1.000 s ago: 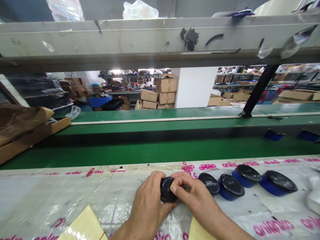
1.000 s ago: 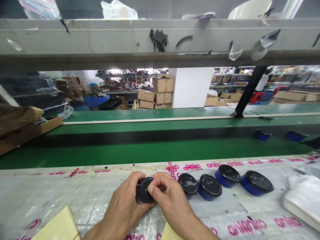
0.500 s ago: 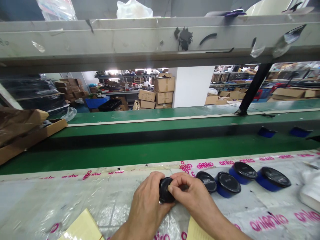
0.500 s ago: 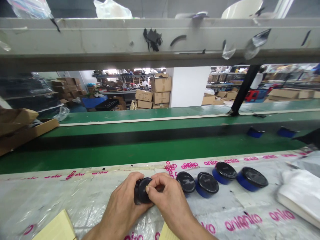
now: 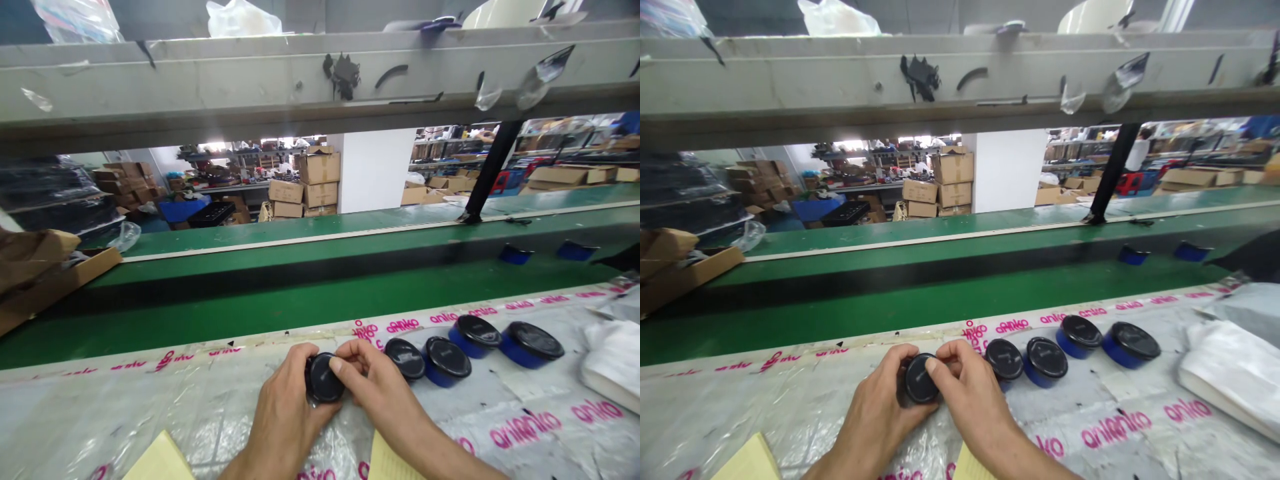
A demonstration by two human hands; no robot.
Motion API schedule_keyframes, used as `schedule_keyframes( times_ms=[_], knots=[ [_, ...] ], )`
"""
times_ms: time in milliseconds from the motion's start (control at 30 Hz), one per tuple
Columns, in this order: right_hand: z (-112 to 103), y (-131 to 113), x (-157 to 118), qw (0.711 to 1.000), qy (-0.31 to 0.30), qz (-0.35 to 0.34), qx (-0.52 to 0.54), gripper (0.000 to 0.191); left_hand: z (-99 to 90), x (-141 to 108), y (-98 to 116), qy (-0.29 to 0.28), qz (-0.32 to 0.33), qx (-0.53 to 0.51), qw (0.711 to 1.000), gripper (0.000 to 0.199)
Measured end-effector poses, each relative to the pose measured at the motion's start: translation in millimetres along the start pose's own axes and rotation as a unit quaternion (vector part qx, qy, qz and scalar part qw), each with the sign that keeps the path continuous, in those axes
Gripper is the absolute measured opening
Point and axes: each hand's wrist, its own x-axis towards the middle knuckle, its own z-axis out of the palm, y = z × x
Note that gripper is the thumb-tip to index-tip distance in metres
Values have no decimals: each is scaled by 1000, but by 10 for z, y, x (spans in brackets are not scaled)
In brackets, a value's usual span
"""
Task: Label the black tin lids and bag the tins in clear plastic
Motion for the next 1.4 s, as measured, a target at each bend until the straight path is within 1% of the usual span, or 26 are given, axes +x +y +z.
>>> schedule_keyframes(
  times_ms=[100,167,233,300,367,400,433,467,533,567,600,667,700,767,900,933,1067,1133,1200,1300,1367,1400],
  knots=[
    [8,21,7,999,5,-2,-41,25,7,-7,-16,0,21,-7,1000,45],
    [-3,22,16,999,2,-10,-50,23,1,-12,-23,-11,27,-18,999,44],
    [-27,2,14,999,-8,-14,-50,23,-13,-9,-26,-24,12,-34,999,46],
    [-60,-36,-14,997,-11,-21,-66,30,-27,1,-28,-33,-12,-60,998,50],
    [-93,-80,-73,992,12,-60,-115,33,-35,18,-28,-37,-32,-94,994,54],
    [-107,-98,-112,983,29,-102,-150,32,-36,26,-27,-36,-39,-109,993,55],
    [-118,-111,-151,967,39,-159,-193,31,-36,34,-25,-38,-43,-123,991,55],
    [-126,-117,-187,943,41,-223,-242,31,-35,41,-22,-39,-46,-135,989,56],
    [-130,-110,-238,877,17,-339,-340,31,-36,48,-13,-42,-54,-150,986,57],
    [-126,-102,-250,844,1,-377,-382,31,-39,50,-7,-43,-59,-154,985,58],
    [-120,-93,-252,816,-9,-399,-419,31,-43,52,0,-43,-65,-155,985,59],
    [-102,-82,-240,776,-18,-411,-478,36,-54,55,15,-41,-75,-148,985,60],
    [-93,-85,-231,763,-21,-412,-498,39,-59,58,21,-41,-77,-146,985,60],
    [-72,-105,-219,747,-23,-411,-523,42,-68,65,28,-43,-75,-149,985,60],
    [-20,-163,-231,735,-37,-420,-531,42,-75,68,12,-47,-77,-149,985,65],
    [-7,-171,-236,737,-40,-421,-527,41,-74,66,4,-45,-78,-148,985,66],
    [11,-146,-251,772,-42,-396,-495,41,-65,53,-20,-41,-75,-155,984,67],
    [-9,-106,-259,773,-31,-403,-490,46,-58,50,-24,-35,-66,-153,985,69],
    [-44,-72,-268,768,-13,-411,-491,49,-51,51,-27,-30,-54,-146,987,69],
    [-135,-102,-284,772,-5,-417,-480,45,-41,60,-38,-32,-49,-141,988,70],
    [-247,-190,-303,786,6,-418,-455,42,-39,70,-45,-40,-50,-135,989,72],
    [-322,-244,-319,798,22,-412,-440,43,-41,77,-44,-40,-48,-129,990,74]
  ],
)
